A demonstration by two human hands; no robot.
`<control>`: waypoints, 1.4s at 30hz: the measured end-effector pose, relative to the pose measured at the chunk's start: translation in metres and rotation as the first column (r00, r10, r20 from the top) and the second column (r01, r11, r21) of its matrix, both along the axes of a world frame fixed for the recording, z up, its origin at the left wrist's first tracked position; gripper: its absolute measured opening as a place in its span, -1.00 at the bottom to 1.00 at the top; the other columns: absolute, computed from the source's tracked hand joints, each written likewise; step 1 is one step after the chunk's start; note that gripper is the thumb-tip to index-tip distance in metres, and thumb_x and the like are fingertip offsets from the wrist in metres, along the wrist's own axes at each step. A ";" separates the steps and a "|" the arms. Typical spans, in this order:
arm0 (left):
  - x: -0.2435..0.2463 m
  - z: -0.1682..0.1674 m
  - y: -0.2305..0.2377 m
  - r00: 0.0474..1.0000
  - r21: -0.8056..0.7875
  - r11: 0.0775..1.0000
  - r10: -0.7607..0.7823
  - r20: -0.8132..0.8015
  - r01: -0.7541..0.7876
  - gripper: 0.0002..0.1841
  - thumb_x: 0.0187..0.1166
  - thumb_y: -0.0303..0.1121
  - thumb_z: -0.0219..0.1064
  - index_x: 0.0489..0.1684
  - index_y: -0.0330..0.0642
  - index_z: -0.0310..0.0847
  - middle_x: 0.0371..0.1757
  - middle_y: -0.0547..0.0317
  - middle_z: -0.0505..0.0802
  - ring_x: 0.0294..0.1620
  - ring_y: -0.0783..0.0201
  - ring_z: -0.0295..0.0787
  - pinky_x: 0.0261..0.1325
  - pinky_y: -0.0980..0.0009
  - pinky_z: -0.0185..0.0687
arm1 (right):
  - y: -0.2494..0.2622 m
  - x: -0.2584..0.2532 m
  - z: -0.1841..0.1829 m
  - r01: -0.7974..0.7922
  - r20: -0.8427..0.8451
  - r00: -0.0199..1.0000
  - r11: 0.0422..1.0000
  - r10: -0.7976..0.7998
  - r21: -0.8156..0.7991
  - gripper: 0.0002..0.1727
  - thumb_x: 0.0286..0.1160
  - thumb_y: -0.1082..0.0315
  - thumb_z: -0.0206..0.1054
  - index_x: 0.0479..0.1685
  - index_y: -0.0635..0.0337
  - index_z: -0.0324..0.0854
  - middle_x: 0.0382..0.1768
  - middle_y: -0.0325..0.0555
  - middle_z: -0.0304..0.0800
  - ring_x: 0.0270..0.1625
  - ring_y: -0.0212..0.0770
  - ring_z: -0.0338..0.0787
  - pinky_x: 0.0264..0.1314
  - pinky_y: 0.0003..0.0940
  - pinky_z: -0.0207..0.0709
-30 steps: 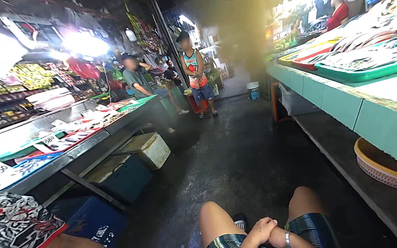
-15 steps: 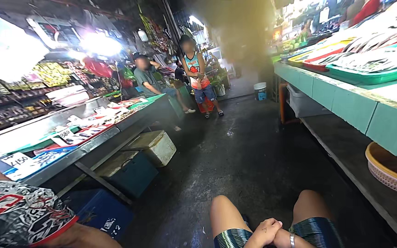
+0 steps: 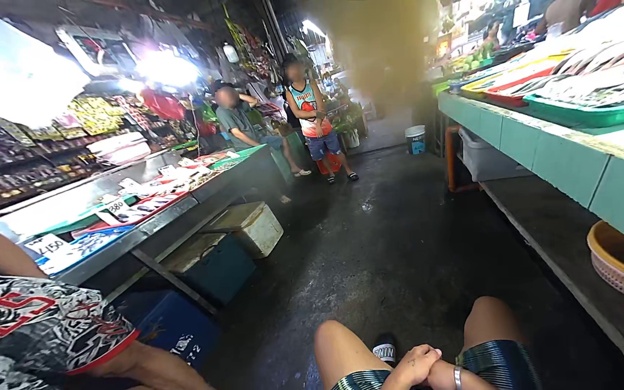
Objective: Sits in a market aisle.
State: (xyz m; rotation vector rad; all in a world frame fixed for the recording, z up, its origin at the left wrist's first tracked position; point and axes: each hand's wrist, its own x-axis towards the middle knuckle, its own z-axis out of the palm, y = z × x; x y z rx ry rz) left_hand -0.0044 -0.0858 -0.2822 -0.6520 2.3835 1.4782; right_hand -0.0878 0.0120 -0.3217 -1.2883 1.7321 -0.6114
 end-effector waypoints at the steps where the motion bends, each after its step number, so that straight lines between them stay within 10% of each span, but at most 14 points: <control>1: 0.002 0.001 0.000 1.000 0.002 1.000 0.003 0.001 -0.003 -0.44 0.85 0.07 -0.07 0.36 -0.17 0.66 0.33 -0.14 0.78 0.43 0.02 0.68 0.56 -0.08 0.44 | 0.000 0.001 0.001 -0.011 -0.001 1.000 1.000 0.011 -0.012 -0.50 0.64 0.08 0.32 0.39 0.25 0.65 0.36 0.17 0.74 0.52 0.04 0.64 0.66 0.11 0.36; 42: -0.025 0.006 0.017 0.999 -0.024 0.999 -0.032 -0.006 0.032 -0.47 0.84 0.07 -0.06 0.33 -0.11 0.68 0.32 -0.08 0.80 0.42 0.05 0.69 0.54 -0.07 0.47 | 0.014 -0.019 -0.011 0.069 0.016 0.998 0.997 -0.068 -0.033 -0.52 0.58 0.05 0.38 0.33 0.16 0.70 0.31 0.06 0.78 0.48 -0.06 0.68 0.63 0.05 0.42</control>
